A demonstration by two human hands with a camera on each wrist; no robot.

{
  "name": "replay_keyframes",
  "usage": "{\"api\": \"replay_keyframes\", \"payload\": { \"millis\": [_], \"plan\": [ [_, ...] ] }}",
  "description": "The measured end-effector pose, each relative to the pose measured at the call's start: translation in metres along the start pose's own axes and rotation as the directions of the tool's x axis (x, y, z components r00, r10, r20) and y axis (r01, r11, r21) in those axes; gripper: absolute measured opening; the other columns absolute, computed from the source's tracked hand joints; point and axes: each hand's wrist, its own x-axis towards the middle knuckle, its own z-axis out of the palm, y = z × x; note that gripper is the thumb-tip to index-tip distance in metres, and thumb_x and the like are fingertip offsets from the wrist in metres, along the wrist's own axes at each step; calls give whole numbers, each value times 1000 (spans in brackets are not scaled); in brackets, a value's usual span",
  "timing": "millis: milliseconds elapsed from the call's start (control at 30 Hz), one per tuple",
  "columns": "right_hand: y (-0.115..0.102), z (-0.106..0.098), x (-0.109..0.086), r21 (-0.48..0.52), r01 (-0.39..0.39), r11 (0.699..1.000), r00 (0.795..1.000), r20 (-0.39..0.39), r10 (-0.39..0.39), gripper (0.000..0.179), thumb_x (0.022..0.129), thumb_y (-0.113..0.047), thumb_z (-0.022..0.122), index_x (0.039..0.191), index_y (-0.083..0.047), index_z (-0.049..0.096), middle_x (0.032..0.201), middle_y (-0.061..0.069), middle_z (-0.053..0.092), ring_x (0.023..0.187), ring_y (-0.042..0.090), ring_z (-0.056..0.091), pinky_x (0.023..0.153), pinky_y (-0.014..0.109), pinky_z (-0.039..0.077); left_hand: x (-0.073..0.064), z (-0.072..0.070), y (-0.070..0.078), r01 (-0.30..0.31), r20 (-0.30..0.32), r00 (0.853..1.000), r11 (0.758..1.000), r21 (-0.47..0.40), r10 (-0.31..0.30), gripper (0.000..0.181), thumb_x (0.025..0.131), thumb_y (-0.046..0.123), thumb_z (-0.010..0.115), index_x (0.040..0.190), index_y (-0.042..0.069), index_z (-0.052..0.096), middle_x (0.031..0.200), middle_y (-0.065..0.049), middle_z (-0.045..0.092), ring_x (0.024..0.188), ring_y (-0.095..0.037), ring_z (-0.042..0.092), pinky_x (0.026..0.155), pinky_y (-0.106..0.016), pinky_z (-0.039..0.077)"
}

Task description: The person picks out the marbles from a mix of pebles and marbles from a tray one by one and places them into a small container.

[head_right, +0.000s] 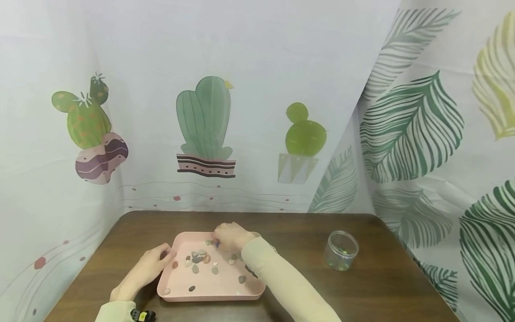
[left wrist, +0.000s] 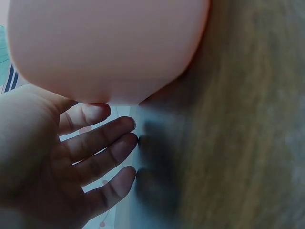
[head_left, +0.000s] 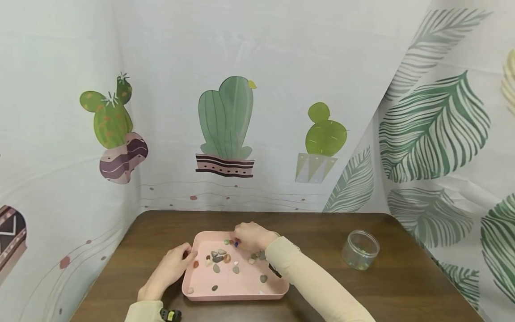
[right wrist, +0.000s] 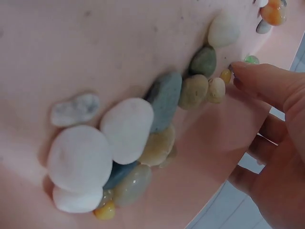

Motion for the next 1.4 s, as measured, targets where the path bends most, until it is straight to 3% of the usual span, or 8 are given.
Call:
{"api": "replay_keyframes", "payload": {
  "millis": [267, 433, 600, 767, 933, 1167, 1400],
  "plan": [
    [0, -3, -1, -11, 32, 999, 999, -13, -32, 7, 89, -17, 69, 85, -20, 64, 79, -10, 48, 68, 7, 45, 60, 23, 39, 0, 1, 0, 10, 4, 1000, 1000, -1, -10, 18, 98, 24, 60, 85, 14, 54, 68, 1, 42, 61, -14, 41, 53, -29, 32],
    [-5, -14, -2, -56, 51, 997, 998, -24, -53, 7, 91, -22, 70, 86, -22, 65, 84, -10, 51, 77, 8, 48, 69, 29, 42, 1, 1, 1, 11, -10, 1000, 1000, -3, -11, 17, 98, 23, 60, 86, 13, 55, 69, 1, 43, 64, -15, 43, 55, -30, 33],
    [-8, -25, -10, -96, 68, 993, 997, -21, -70, 8, 91, -27, 71, 98, -25, 70, 96, -9, 58, 91, 10, 55, 77, 31, 46, 1, 1, 1, 19, -3, 1000, 1000, -4, -19, 16, 99, 24, 59, 87, 13, 56, 69, 1, 44, 64, -15, 43, 55, -30, 33],
    [-6, -34, -24, -121, 105, 987, 992, -53, -112, 18, 91, -26, 70, 109, -23, 71, 111, -4, 62, 102, 14, 57, 81, 33, 48, 0, 2, 1, 21, 6, 1000, 1000, -15, -21, 17, 99, 24, 59, 86, 13, 56, 69, 1, 44, 64, -15, 43, 54, -30, 33],
    [2, -43, -40, -136, 106, 985, 991, -68, -116, 20, 91, -27, 70, 110, -20, 70, 116, -3, 62, 106, 15, 57, 85, 34, 48, -1, 2, 2, 17, 1, 1000, 1000, -5, -16, 17, 98, 23, 60, 85, 14, 55, 68, 1, 43, 64, -15, 43, 54, -30, 33],
    [21, -52, -67, -119, 109, 987, 985, -122, -124, 15, 93, -26, 68, 105, -18, 70, 117, 0, 62, 106, 17, 57, 87, 37, 47, -2, -1, 4, 24, 9, 1000, 1000, -5, -24, 17, 98, 23, 60, 85, 13, 55, 68, 0, 43, 64, -15, 43, 55, -31, 32],
    [39, -60, -101, -51, 71, 996, 978, -191, -79, 9, 94, -27, 67, 97, -18, 67, 117, 2, 60, 104, 19, 56, 86, 39, 47, -2, -1, 5, 16, 12, 1000, 1000, 0, -16, 17, 98, 22, 60, 85, 13, 55, 68, 0, 43, 64, -16, 43, 55, -31, 33]
  ]
}}
